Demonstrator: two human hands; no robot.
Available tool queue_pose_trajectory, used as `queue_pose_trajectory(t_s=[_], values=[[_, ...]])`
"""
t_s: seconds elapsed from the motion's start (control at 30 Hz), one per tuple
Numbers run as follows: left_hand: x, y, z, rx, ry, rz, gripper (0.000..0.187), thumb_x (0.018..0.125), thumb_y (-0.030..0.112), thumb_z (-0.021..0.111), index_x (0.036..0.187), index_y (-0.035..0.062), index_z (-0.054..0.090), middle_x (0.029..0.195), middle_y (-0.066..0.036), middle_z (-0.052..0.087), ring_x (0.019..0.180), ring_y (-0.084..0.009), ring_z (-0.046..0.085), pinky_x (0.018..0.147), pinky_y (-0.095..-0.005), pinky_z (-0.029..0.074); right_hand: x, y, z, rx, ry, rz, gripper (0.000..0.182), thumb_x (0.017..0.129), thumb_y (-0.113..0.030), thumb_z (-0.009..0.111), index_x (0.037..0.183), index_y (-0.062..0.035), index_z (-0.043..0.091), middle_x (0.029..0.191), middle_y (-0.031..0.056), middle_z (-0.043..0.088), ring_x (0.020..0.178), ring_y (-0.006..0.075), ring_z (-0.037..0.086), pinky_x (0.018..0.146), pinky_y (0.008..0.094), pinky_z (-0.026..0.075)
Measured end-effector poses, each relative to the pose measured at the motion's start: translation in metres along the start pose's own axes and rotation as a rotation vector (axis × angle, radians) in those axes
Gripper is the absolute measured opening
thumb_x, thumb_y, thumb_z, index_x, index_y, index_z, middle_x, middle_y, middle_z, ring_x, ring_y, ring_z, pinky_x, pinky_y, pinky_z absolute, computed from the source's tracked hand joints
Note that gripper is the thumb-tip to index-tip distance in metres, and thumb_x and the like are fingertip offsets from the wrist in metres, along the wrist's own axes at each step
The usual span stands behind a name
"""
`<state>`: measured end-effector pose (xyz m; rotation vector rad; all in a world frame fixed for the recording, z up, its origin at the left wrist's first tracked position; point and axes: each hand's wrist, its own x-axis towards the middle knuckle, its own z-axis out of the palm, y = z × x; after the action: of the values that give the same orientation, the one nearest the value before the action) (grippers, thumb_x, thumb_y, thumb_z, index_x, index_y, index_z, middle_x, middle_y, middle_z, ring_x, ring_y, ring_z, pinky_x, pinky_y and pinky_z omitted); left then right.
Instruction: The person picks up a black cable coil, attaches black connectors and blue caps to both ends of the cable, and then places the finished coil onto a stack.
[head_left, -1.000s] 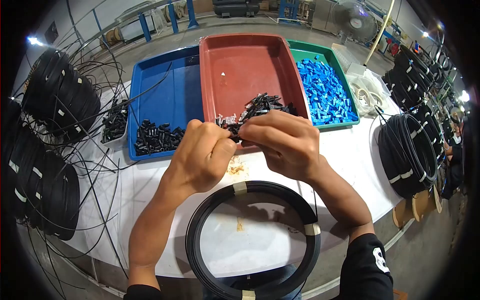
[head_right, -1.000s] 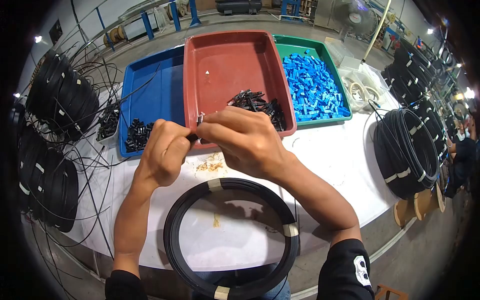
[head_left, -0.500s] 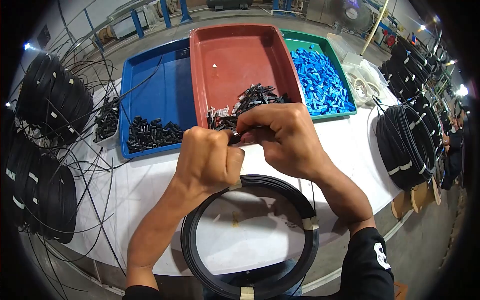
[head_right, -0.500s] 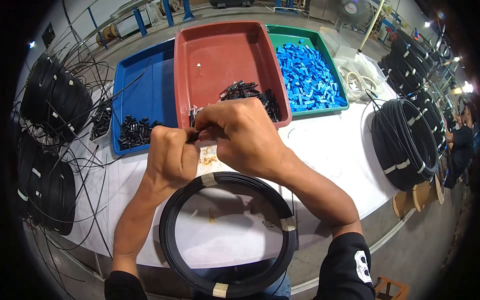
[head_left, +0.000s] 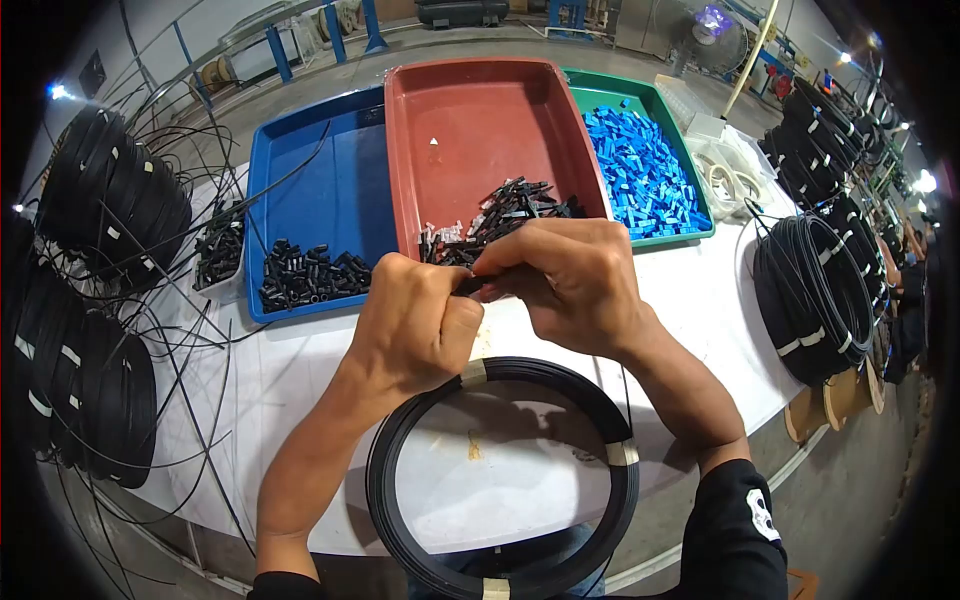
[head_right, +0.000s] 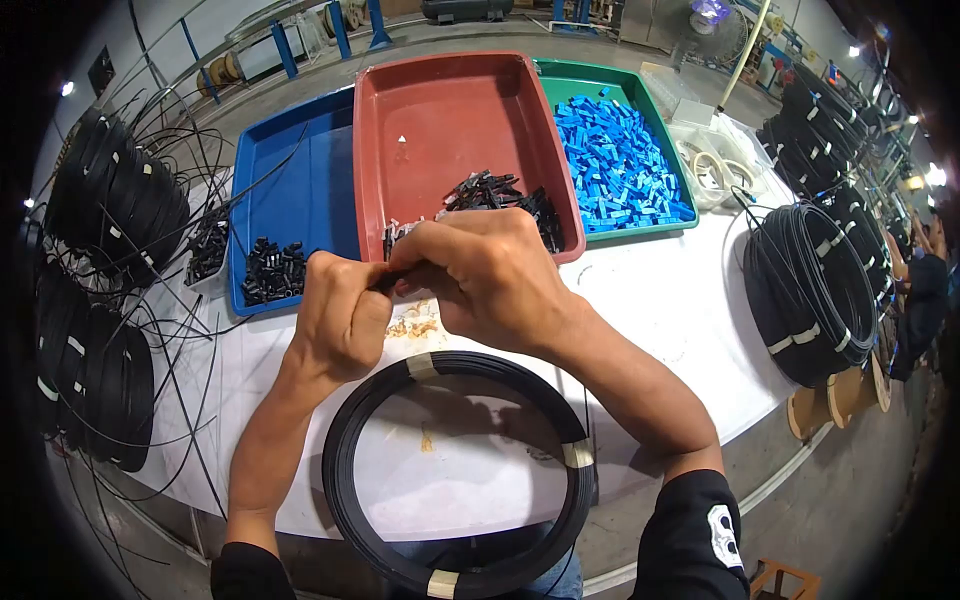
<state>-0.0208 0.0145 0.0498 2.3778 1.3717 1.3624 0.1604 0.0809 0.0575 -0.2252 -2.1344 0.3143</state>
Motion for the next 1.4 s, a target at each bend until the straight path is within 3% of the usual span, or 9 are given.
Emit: queue_pose_trajectory(t_s=[0.1, 0.2, 0.23, 0.3, 0.37, 0.43, 0.63, 0.97, 1.4], values=[[0.001, -0.003, -0.005, 0.043, -0.038, 0.061, 0.024, 0.074, 0.013, 0.051, 0.061, -0.0065, 0.057, 0.057, -0.027, 0.053, 0.05, -0.039, 0.056, 0.052, -0.0461, 0.045, 0.007, -0.006, -0.007, -0.012, -0.15, 0.106, 0.03, 0.066, 0.006, 0.071, 0.094, -0.0024, 0.069, 0.084, 0.0134, 0.07, 0.078, 0.032, 0.071, 0.066, 0.0379, 0.058], [-0.003, -0.012, -0.014, -0.227, -0.2, -0.186, 0.031, 0.079, 0.02, 0.048, 0.064, -0.0058, 0.057, 0.055, -0.019, 0.058, 0.047, -0.0331, 0.054, 0.053, -0.0428, 0.045, 0.008, 0.004, -0.001, -0.049, -0.125, -0.19, 0.036, 0.069, 0.006, 0.066, 0.104, -0.0028, 0.067, 0.104, 0.0148, 0.069, 0.088, 0.0318, 0.07, 0.072, 0.0388, 0.06], [0.008, -0.025, -0.028, -0.468, -0.491, -0.331, 0.037, 0.082, 0.027, 0.047, 0.082, -0.0066, 0.063, 0.066, -0.015, 0.066, 0.057, -0.0265, 0.062, 0.054, -0.036, 0.045, 0.006, 0.011, -0.002, -0.051, -0.123, -0.196, 0.036, 0.069, 0.006, 0.066, 0.104, -0.0028, 0.067, 0.104, 0.0148, 0.069, 0.088, 0.0318, 0.07, 0.072, 0.0388, 0.06], [0.018, -0.013, -0.045, -0.509, -0.511, -0.465, 0.044, 0.084, 0.031, 0.047, 0.102, -0.0058, 0.063, 0.076, -0.013, 0.07, 0.072, -0.0199, 0.067, 0.057, -0.031, 0.046, 0.007, 0.024, -0.008, -0.12, -0.174, -0.24, 0.05, 0.063, 0.013, 0.066, 0.109, -0.006, 0.071, 0.104, 0.0126, 0.07, 0.089, 0.0302, 0.071, 0.072, 0.0389, 0.06], [0.015, -0.03, -0.046, -0.474, -0.232, -0.462, 0.043, 0.081, 0.026, 0.051, 0.116, 0.0028, 0.061, 0.082, -0.012, 0.071, 0.079, -0.0167, 0.067, 0.063, -0.0293, 0.05, 0.007, 0.035, -0.014, -0.169, -0.194, -0.17, 0.052, 0.062, 0.016, 0.062, 0.107, -0.0066, 0.071, 0.103, 0.0125, 0.07, 0.09, 0.0315, 0.071, 0.072, 0.0393, 0.061], [0.016, -0.063, -0.031, -0.31, 0.086, -0.328, 0.035, 0.072, 0.018, 0.058, 0.104, 0.0038, 0.063, 0.092, -0.009, 0.069, 0.08, -0.0183, 0.067, 0.067, -0.0284, 0.05, 0.006, 0.054, -0.019, -0.205, -0.17, -0.158, 0.052, 0.061, 0.016, 0.061, 0.107, -0.0069, 0.071, 0.103, 0.012, 0.07, 0.089, 0.0315, 0.071, 0.071, 0.0392, 0.06], [0.005, -0.085, -0.013, -0.025, -0.067, -0.148, 0.009, 0.069, 0.003, 0.054, 0.064, 0.0012, 0.061, 0.079, -0.01, 0.069, 0.072, -0.0188, 0.066, 0.067, -0.0297, 0.05, 0.006, 0.08, -0.049, -0.326, -0.185, -0.042, 0.045, 0.067, 0.015, 0.056, 0.105, -0.0052, 0.071, 0.097, 0.0126, 0.071, 0.082, 0.0311, 0.07, 0.07, 0.0392, 0.06], [0.019, -0.08, 0.016, 0.247, -0.161, -0.091, 0.006, 0.066, 0.006, 0.07, 0.073, 0.005, 0.07, 0.077, -0.009, 0.07, 0.075, -0.0258, 0.065, 0.071, -0.0353, 0.052, 0.009, 0.071, -0.104, -0.242, -0.148, 0.258, 0.05, 0.072, 0.028, 0.044, 0.107, 0.002, 0.069, 0.106, 0.0179, 0.071, 0.103, 0.0289, 0.07, 0.092, 0.0341, 0.06], [0.064, -0.115, 0.068, 0.372, -0.328, -0.086, 0.025, 0.078, 0.0, 0.071, 0.103, 0.0024, 0.073, 0.097, -0.017, 0.072, 0.093, -0.0332, 0.068, 0.083, -0.0402, 0.053, 0.013, 0.056, -0.094, -0.274, -0.102, 0.017, 0.031, 0.079, 0.012, 0.067, 0.105, -0.004, 0.069, 0.094, 0.0122, 0.07, 0.085, 0.0306, 0.069, 0.07, 0.0391, 0.056]])
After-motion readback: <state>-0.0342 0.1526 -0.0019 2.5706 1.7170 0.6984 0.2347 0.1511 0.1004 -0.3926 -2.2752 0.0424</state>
